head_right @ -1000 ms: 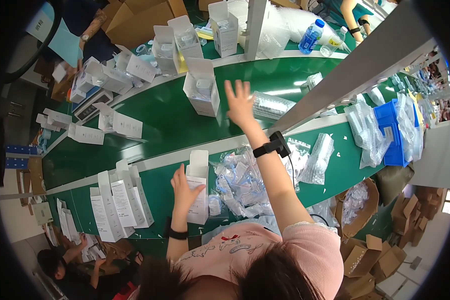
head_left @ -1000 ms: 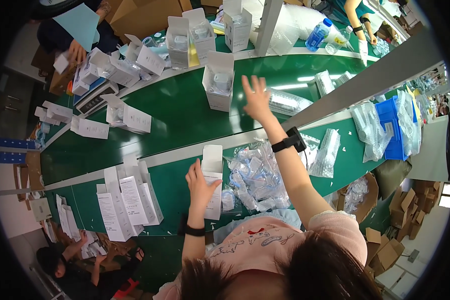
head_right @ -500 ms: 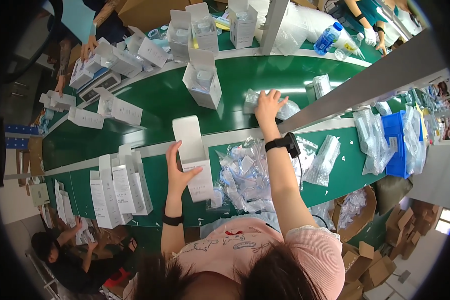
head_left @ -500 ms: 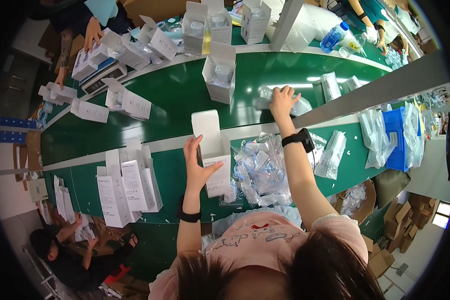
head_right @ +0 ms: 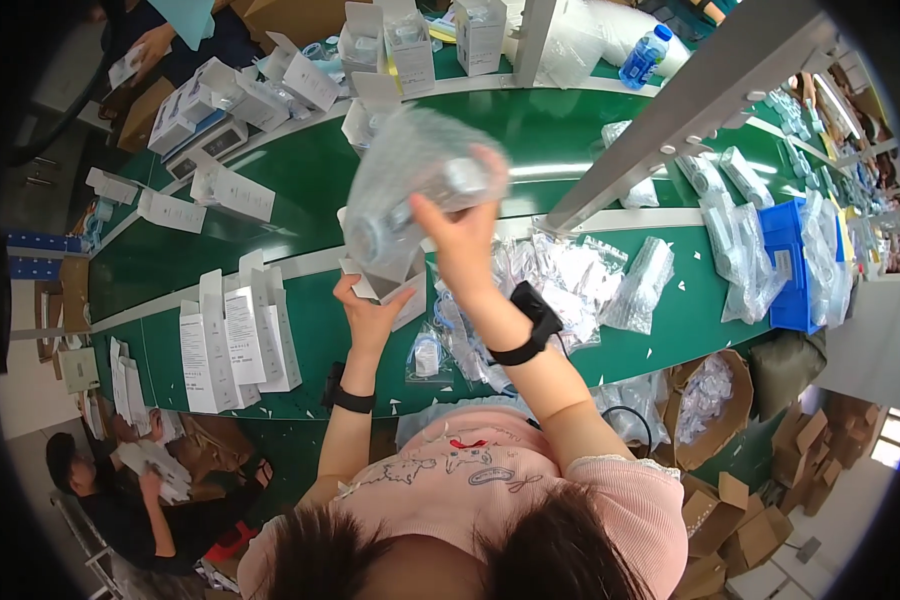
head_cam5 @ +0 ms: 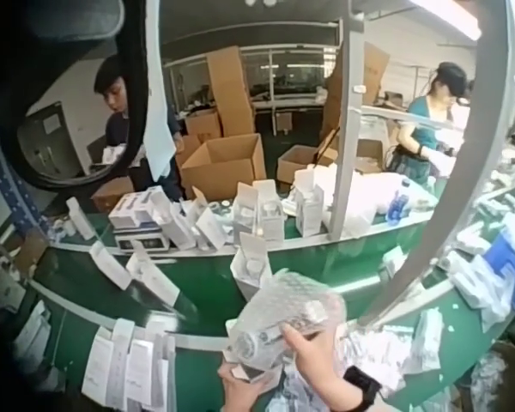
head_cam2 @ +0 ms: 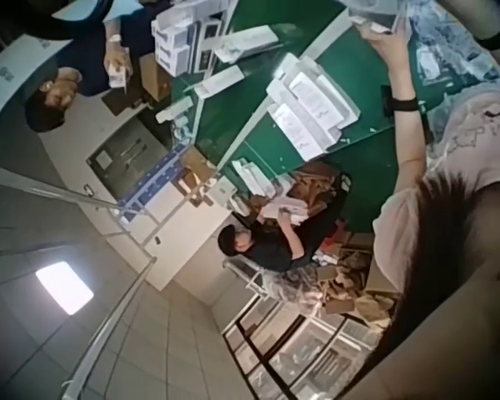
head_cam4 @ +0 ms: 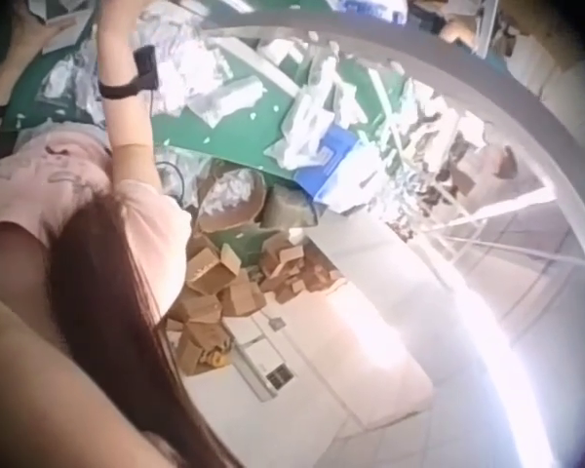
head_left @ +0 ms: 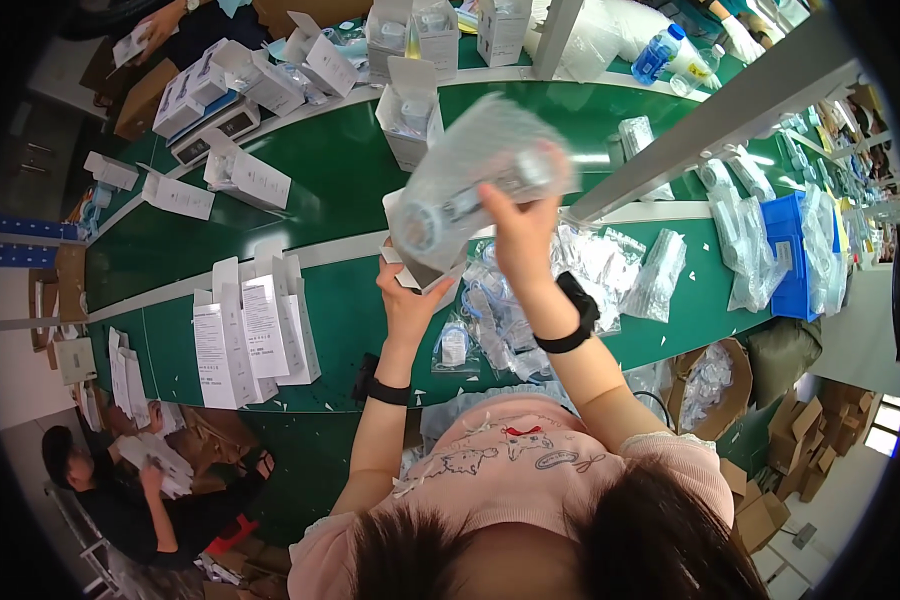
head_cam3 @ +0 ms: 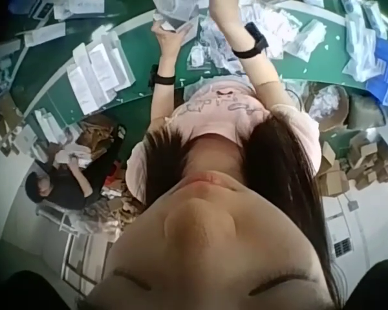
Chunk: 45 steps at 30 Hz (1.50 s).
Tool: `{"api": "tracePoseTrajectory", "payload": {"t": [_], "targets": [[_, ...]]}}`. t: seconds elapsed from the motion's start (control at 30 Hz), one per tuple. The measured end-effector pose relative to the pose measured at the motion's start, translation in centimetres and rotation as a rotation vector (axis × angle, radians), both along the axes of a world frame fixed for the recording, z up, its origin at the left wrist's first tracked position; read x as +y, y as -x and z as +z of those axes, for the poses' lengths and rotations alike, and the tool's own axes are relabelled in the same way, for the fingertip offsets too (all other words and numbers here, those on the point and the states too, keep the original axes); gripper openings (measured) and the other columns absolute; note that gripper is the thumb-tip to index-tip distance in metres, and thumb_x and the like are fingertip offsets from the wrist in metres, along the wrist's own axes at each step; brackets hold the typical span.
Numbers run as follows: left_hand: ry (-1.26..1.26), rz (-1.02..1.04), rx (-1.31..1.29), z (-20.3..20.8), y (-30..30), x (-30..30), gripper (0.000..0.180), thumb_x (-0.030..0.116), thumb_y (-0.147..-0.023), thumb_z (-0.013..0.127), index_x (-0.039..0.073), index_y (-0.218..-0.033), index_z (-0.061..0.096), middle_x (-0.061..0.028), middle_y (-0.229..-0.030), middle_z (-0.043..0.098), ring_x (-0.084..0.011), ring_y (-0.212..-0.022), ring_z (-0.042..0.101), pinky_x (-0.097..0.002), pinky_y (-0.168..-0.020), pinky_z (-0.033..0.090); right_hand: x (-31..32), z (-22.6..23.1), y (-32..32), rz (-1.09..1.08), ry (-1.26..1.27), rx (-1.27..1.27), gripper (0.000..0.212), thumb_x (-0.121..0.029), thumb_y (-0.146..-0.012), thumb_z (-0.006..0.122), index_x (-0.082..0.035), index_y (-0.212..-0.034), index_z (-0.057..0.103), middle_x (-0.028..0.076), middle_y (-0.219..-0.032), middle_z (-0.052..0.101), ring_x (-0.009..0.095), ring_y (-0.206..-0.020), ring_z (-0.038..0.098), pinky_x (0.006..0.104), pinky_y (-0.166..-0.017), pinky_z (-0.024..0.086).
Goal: The person gathers bubble-wrapped items and small plastic bags from boxes and places them on a green workbench. They then insert one bubble-wrapped item and one small plastic bag into several white boxes before moving the remaining items aside.
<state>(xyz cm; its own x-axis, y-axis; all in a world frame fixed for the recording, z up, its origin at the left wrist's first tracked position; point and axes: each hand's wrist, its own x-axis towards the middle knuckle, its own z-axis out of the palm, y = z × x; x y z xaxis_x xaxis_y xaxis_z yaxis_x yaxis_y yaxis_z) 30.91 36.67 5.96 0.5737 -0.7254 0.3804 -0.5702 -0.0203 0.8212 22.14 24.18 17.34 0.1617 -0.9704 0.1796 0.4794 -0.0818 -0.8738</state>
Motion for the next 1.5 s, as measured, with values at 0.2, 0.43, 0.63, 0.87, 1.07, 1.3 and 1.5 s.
{"api": "tracePoseTrajectory", "payload": {"t": [0.2,0.43,0.63,0.87,1.07,1.3,1.5], "targets": [[0.064,-0.002,0.039,-2.0,0.1,0.7,0.076,0.009,-0.056,0.08,0.008,-0.104,0.022,-0.0279,-0.119,0.034,-0.0366,-0.11,0.042,-0.0423,-0.087,0.039,2.9,-3.3,-0.3,0.159,0.603,0.648,0.053,-0.014,-0.067,0.068,-0.006,-0.115,0.046,0.012,-0.113,0.043,0.028,-0.105,0.043,0.0348,-0.09,0.037],[-0.047,0.101,0.167,-1.5,-0.8,4.0,0.08,0.009,-0.056,0.08,0.007,-0.109,0.02,-0.0238,-0.119,0.035,-0.0309,-0.107,0.044,-0.0405,-0.087,0.039,0.5,-11.3,4.6,0.305,0.693,0.946,0.044,-0.023,-0.064,0.069,-0.008,-0.103,0.057,0.01,-0.112,0.047,0.032,-0.11,0.04,0.0448,-0.092,0.033],[0.029,-0.014,0.119,2.3,-0.5,4.9,0.068,0.006,-0.058,0.077,0.009,-0.111,0.035,-0.0186,-0.119,0.036,-0.0281,-0.105,0.045,-0.0355,-0.088,0.038,1.1,-16.7,4.6,0.427,0.754,1.588,0.031,-0.013,-0.064,0.067,-0.005,-0.092,0.057,0.009,-0.107,0.051,0.031,-0.109,0.04,0.043,-0.088,0.037],[-0.048,0.019,0.021,3.4,-1.2,5.5,0.021,0.007,-0.062,0.073,0.007,-0.08,0.062,-0.013,-0.112,0.047,-0.0178,-0.087,0.052,-0.0269,-0.075,0.042,0.9,-12.8,5.4,0.4,-0.021,0.683,0.021,0.001,-0.071,0.063,-0.004,-0.088,0.051,0.007,-0.089,0.057,0.016,-0.086,0.055,0.0261,-0.072,0.045],[-0.1,0.127,0.341,3.8,-2.1,4.3,0.01,0.0,-0.065,0.067,0.0,-0.07,0.058,-0.0056,-0.082,0.057,-0.0075,-0.062,0.05,-0.0186,-0.056,0.035,3.1,-3.5,3.7,0.269,0.264,0.31,0.021,0.005,-0.073,0.059,-0.005,-0.09,0.051,0.006,-0.086,0.059,0.014,-0.076,0.057,0.0227,-0.068,0.046],[0.039,0.126,0.649,2.4,-3.2,3.7,0.008,-0.003,-0.067,0.064,-0.003,-0.068,0.056,-0.0002,-0.071,0.057,-0.0031,-0.053,0.039,-0.0181,-0.048,0.029,4.8,-3.7,0.7,0.463,1.399,0.718,0.019,-0.01,-0.065,0.064,-0.006,-0.082,0.06,0.005,-0.086,0.058,0.026,-0.094,0.051,0.0441,-0.09,0.037],[0.031,0.189,0.633,2.4,-3.3,4.2,0.008,-0.005,-0.068,0.063,0.0,-0.066,0.056,0.0022,-0.064,0.052,-0.0043,-0.058,0.045,-0.0182,-0.053,0.032,6.6,-3.5,1.2,0.613,1.322,1.096,0.027,-0.027,-0.068,0.062,-0.007,-0.086,0.06,0.003,-0.085,0.056,0.024,-0.101,0.045,0.0528,-0.096,0.025]]}}
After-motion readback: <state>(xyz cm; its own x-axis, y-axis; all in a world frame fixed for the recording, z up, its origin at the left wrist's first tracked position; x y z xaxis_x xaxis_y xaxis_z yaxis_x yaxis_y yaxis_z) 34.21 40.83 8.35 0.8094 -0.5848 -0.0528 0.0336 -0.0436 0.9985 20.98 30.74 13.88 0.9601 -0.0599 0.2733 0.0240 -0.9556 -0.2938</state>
